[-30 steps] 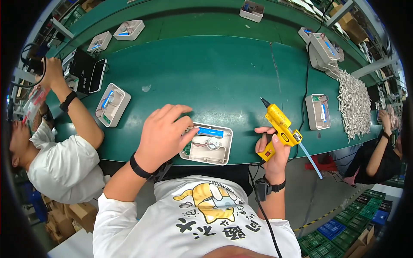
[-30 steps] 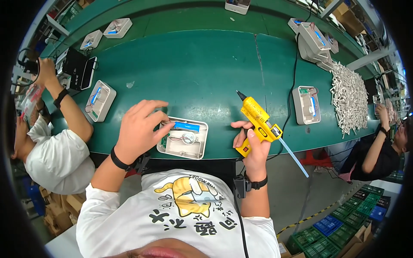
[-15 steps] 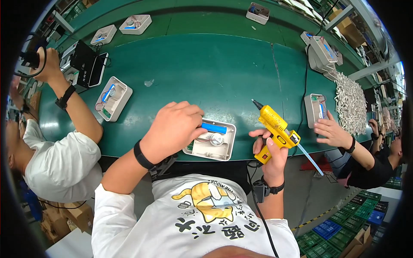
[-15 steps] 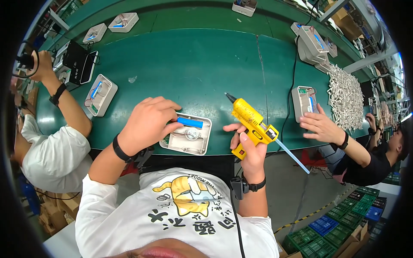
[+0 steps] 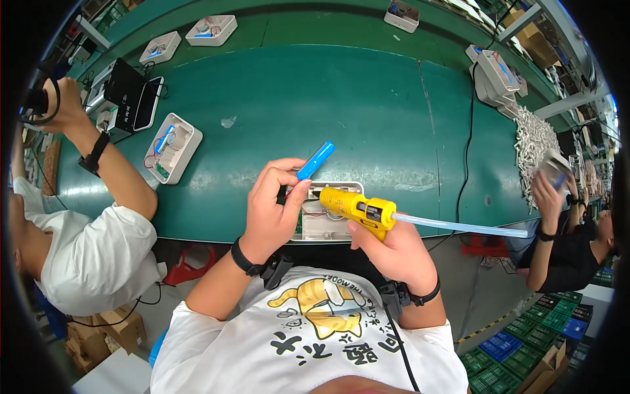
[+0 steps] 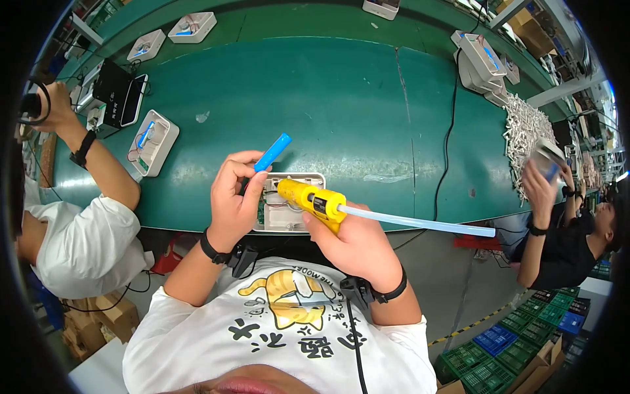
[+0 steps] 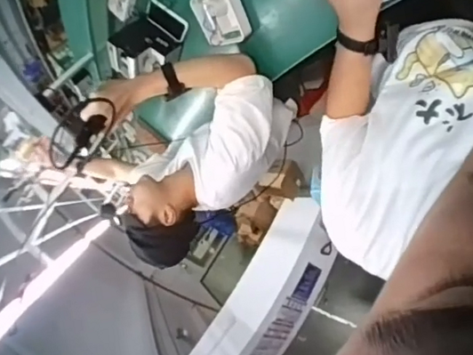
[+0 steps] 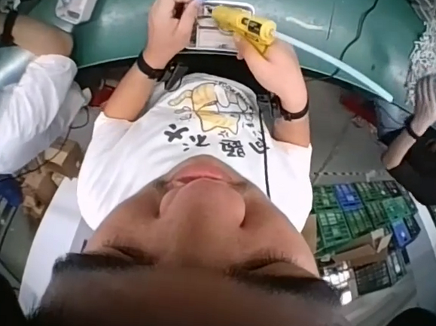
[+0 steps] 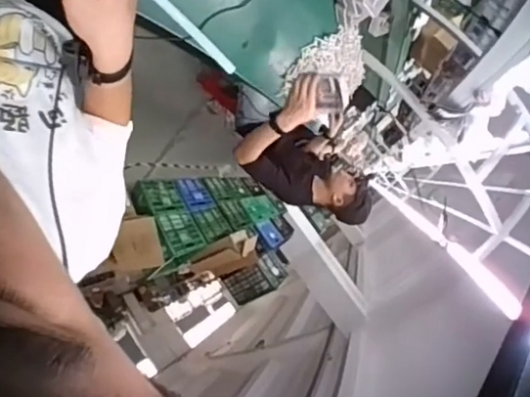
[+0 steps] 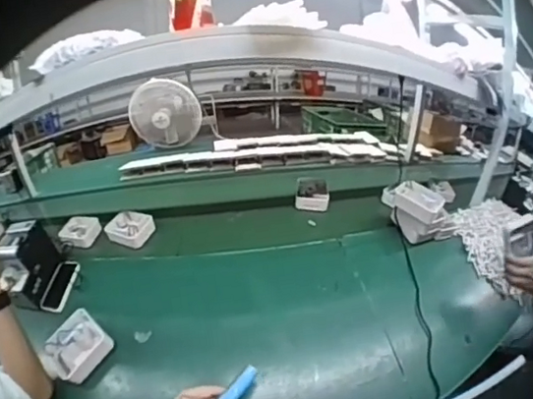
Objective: The person assembles electronic devices by placing a battery into a plastic housing and applying adhesive with a glue gun to secure it. They repeat this process for several units, occasionally moving completed housings aside and receiving a new bag of components from another worker.
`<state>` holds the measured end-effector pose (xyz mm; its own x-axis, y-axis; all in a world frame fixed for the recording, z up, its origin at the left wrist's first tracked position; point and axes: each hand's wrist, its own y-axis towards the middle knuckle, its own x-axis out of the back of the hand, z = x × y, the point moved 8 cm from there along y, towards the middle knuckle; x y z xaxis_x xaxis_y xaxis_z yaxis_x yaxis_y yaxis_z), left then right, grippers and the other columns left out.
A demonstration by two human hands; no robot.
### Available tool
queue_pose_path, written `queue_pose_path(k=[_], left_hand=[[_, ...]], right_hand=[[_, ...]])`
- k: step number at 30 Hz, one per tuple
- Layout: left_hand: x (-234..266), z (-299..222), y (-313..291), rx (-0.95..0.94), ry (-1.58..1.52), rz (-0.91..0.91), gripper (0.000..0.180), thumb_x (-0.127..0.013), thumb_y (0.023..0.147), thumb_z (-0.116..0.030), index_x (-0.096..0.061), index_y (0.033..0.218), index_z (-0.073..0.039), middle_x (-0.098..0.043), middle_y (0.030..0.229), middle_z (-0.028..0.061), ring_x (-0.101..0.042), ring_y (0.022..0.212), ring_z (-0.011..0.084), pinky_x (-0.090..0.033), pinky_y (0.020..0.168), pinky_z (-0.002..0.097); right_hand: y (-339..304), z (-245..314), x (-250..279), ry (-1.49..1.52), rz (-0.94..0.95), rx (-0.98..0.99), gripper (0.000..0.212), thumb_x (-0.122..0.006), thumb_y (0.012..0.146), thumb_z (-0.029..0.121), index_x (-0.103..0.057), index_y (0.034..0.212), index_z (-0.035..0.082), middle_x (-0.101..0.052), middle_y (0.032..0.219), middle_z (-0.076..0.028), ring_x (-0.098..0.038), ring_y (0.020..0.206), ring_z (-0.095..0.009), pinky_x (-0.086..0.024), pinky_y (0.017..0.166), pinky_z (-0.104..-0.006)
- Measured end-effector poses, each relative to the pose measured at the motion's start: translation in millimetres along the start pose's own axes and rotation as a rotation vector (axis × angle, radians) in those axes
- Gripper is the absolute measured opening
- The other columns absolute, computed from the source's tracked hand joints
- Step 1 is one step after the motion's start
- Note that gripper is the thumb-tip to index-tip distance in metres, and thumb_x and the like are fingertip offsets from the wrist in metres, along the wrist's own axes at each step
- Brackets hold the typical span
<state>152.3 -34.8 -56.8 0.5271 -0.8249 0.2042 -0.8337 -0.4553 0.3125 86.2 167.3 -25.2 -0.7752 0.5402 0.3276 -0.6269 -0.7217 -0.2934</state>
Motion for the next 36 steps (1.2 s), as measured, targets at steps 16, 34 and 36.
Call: queue_pose_path(k=[16,34,36], left_hand=[[8.5,-7.9,-4.1,-0.012,-0.015,-0.125,0.016,-0.079,0.095,0.001,-0.063,0.095,-0.003,-0.076,0.107,0.0143,-0.069,0.091,0.0179,-0.056,0.079,0.0298],[-4.0,-33.0,3.8,-0.342,0.257,0.109,0.025,-0.085,0.085,-0.007,-0.082,0.109,-0.013,-0.077,0.098,0.0009,-0.061,0.081,0.0203,-0.045,0.075,0.0344],[-6.3,-32.5,4.3,-0.330,0.268,0.140,0.024,-0.085,0.085,-0.006,-0.082,0.108,-0.012,-0.078,0.097,0.0020,-0.061,0.081,0.0207,-0.045,0.075,0.0343]], right_hand=[[-19.5,-13.2,20.2,0.190,-0.040,-0.159,0.031,-0.067,0.107,0.020,-0.070,0.131,0.001,-0.075,0.087,-0.003,-0.058,0.062,-0.005,-0.046,0.054,-0.0240],[-42.9,-38.3,35.1,0.207,-0.161,-0.262,0.026,-0.070,0.106,0.019,-0.070,0.123,-0.001,-0.063,0.079,0.003,-0.055,0.061,-0.006,-0.045,0.056,-0.0263],[-44.7,-40.0,35.8,0.223,-0.169,-0.251,0.025,-0.070,0.106,0.016,-0.068,0.124,-0.001,-0.062,0.076,0.003,-0.055,0.059,-0.006,-0.045,0.054,-0.0255]])
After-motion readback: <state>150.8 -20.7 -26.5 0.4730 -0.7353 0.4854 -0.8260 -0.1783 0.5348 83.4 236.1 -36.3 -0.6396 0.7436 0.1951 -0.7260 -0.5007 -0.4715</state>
